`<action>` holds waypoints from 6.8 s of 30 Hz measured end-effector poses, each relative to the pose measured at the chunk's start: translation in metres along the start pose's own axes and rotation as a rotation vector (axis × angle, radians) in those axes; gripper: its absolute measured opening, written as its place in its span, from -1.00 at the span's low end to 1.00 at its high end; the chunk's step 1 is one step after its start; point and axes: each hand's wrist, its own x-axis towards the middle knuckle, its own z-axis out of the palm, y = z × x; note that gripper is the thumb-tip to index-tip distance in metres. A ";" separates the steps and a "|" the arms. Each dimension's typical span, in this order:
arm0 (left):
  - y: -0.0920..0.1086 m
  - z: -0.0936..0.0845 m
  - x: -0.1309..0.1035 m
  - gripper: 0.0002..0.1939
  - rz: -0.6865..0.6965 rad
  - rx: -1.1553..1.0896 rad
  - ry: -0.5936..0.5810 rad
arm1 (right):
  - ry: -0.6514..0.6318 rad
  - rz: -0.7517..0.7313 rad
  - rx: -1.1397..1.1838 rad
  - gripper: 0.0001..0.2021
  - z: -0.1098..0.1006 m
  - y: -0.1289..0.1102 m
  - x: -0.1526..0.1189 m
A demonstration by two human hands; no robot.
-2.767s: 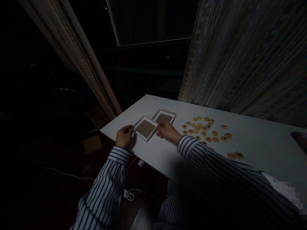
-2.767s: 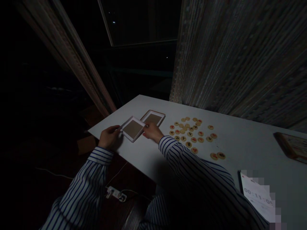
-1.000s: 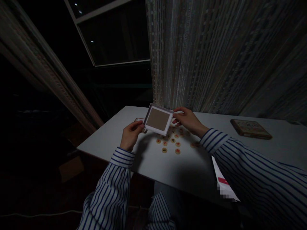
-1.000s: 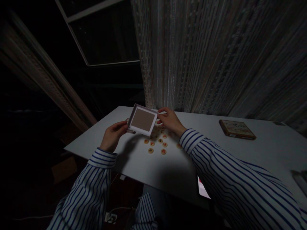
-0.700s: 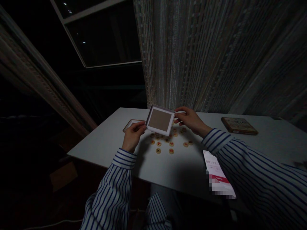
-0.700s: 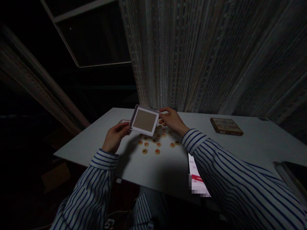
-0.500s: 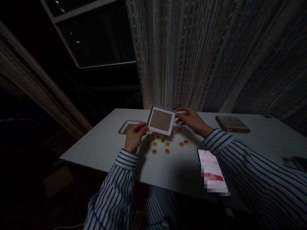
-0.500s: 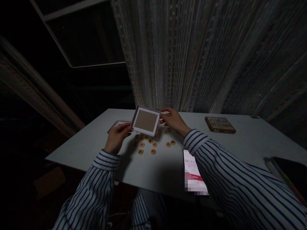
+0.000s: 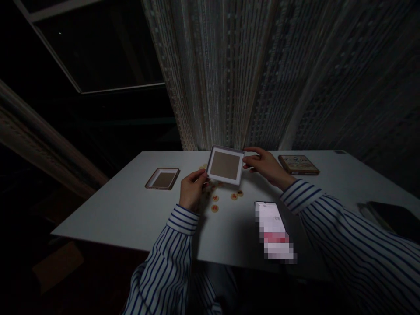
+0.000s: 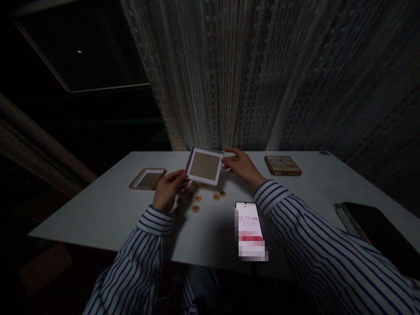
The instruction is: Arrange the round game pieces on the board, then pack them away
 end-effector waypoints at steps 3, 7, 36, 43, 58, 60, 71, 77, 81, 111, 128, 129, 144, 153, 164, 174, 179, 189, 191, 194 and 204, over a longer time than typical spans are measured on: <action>-0.008 0.012 0.001 -0.75 -0.013 -0.010 0.004 | 0.030 -0.016 0.004 -0.57 -0.011 0.006 -0.001; -0.017 0.028 0.001 -0.76 -0.040 -0.045 0.001 | 0.051 -0.017 -0.005 -0.54 -0.024 0.014 -0.006; -0.075 0.107 -0.011 -0.70 0.111 0.377 -0.145 | 0.213 0.090 -0.197 -0.61 -0.075 0.076 -0.033; -0.086 0.107 -0.013 -0.70 0.359 0.599 -0.276 | 0.264 0.141 -0.185 -0.55 -0.085 0.098 -0.037; -0.084 0.097 -0.011 -0.71 0.548 1.015 -0.401 | 0.064 -0.007 -0.506 -0.46 -0.095 0.123 -0.043; -0.085 0.097 -0.011 -0.72 0.559 1.052 -0.406 | 0.049 -0.047 -0.595 -0.44 -0.098 0.127 -0.044; -0.086 0.099 -0.011 -0.72 0.519 1.181 -0.498 | -0.087 -0.189 -0.858 -0.42 -0.106 0.134 -0.045; -0.087 0.098 -0.012 -0.78 0.556 1.207 -0.502 | -0.082 -0.210 -0.906 -0.48 -0.107 0.131 -0.046; -0.087 0.098 -0.012 -0.80 0.578 1.193 -0.500 | -0.083 -0.210 -0.906 -0.53 -0.108 0.128 -0.048; -0.089 0.097 -0.011 -0.80 0.611 1.178 -0.514 | -0.056 -0.221 -0.884 -0.59 -0.110 0.132 -0.047; -0.085 0.097 -0.014 -0.76 0.618 1.126 -0.423 | 0.007 -0.174 -0.789 -0.58 -0.110 0.123 -0.046; -0.084 0.097 -0.014 -0.75 0.631 1.103 -0.388 | 0.036 -0.168 -0.769 -0.59 -0.110 0.120 -0.046; -0.046 0.070 -0.018 -0.72 0.403 0.561 0.033 | 0.274 -0.156 -0.595 -0.62 -0.105 0.107 -0.048; -0.019 0.026 -0.020 -0.68 0.388 0.547 0.068 | 0.236 -0.189 -0.607 -0.68 -0.097 0.106 -0.050; -0.022 -0.003 -0.027 -0.70 0.368 0.651 0.057 | 0.155 -0.198 -0.598 -0.67 -0.083 0.100 -0.056; 0.008 0.027 0.015 -0.74 0.444 0.667 -0.168 | 0.073 -0.319 -0.622 -0.73 -0.075 0.054 -0.027; 0.015 0.053 0.050 -0.73 0.506 0.740 -0.308 | 0.108 -0.390 -0.623 -0.75 -0.071 0.018 -0.003; 0.003 0.067 0.086 -0.71 0.481 1.362 -0.692 | 0.009 -0.375 -0.690 -0.78 -0.057 0.024 0.029; 0.000 0.068 0.087 -0.72 0.463 1.494 -0.752 | -0.051 -0.373 -0.738 -0.79 -0.055 0.030 0.031; -0.006 0.070 0.085 -0.72 0.482 1.624 -0.811 | -0.127 -0.328 -0.869 -0.79 -0.053 0.037 0.033; -0.024 0.069 0.086 -0.65 0.553 1.666 -0.815 | -0.318 -0.225 -1.139 -0.73 -0.046 0.044 0.032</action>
